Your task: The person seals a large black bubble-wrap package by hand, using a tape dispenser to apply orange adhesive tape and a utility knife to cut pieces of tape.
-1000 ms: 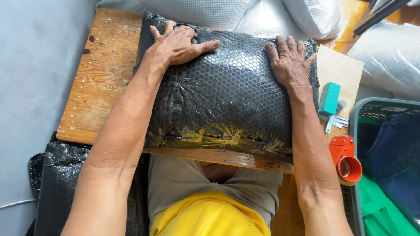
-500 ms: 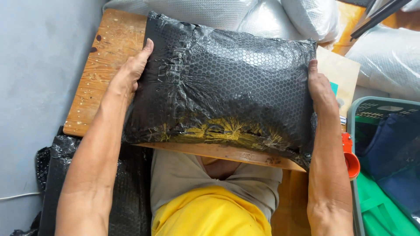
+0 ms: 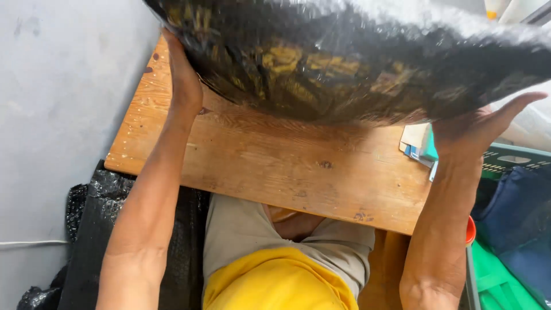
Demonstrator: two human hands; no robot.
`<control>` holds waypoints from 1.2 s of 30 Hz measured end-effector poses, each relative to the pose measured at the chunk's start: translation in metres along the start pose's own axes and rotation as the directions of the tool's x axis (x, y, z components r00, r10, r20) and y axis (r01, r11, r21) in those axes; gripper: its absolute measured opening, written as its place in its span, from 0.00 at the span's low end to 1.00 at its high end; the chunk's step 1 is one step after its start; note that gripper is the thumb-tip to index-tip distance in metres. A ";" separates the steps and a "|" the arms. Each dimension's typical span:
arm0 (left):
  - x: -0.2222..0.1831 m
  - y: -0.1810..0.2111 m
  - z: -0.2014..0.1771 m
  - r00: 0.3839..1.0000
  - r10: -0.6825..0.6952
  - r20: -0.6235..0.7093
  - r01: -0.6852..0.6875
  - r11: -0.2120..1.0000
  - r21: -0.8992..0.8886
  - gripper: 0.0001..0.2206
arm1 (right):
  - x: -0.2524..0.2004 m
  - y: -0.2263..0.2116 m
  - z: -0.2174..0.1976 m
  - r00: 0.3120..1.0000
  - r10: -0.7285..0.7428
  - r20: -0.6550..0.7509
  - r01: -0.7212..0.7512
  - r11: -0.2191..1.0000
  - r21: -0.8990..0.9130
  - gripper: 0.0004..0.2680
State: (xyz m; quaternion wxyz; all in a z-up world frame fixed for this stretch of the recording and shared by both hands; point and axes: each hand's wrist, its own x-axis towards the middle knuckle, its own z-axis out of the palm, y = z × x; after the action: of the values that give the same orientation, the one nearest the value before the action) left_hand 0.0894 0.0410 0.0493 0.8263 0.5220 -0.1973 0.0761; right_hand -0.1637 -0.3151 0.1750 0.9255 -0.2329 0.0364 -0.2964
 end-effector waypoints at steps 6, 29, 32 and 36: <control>-0.028 -0.045 -0.037 0.993 -0.119 0.025 0.115 0.986 0.117 0.37 | 0.010 -0.004 -0.055 0.987 0.160 0.018 -0.156 0.980 -0.119 0.40; -0.139 0.122 -0.093 0.969 -0.247 0.027 0.134 0.612 0.780 0.25 | -0.131 -0.023 -0.108 0.990 0.051 0.132 0.136 -0.099 -0.986 0.15; -0.140 0.113 -0.023 0.906 -0.202 0.372 -0.281 0.370 0.886 0.34 | -0.129 0.026 -0.083 0.934 0.046 0.355 0.346 -0.364 -0.864 0.23; -0.151 0.088 0.008 0.874 -0.348 0.339 -0.278 0.215 0.936 0.38 | -0.120 0.075 -0.105 0.962 0.112 0.250 0.263 -0.631 -0.730 0.32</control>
State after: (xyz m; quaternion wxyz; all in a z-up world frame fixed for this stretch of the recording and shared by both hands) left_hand -0.0796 0.0852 0.0642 0.2355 0.9264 -0.2922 0.0296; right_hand -0.2440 -0.2367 0.0399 0.1531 -0.9629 0.1637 -0.1504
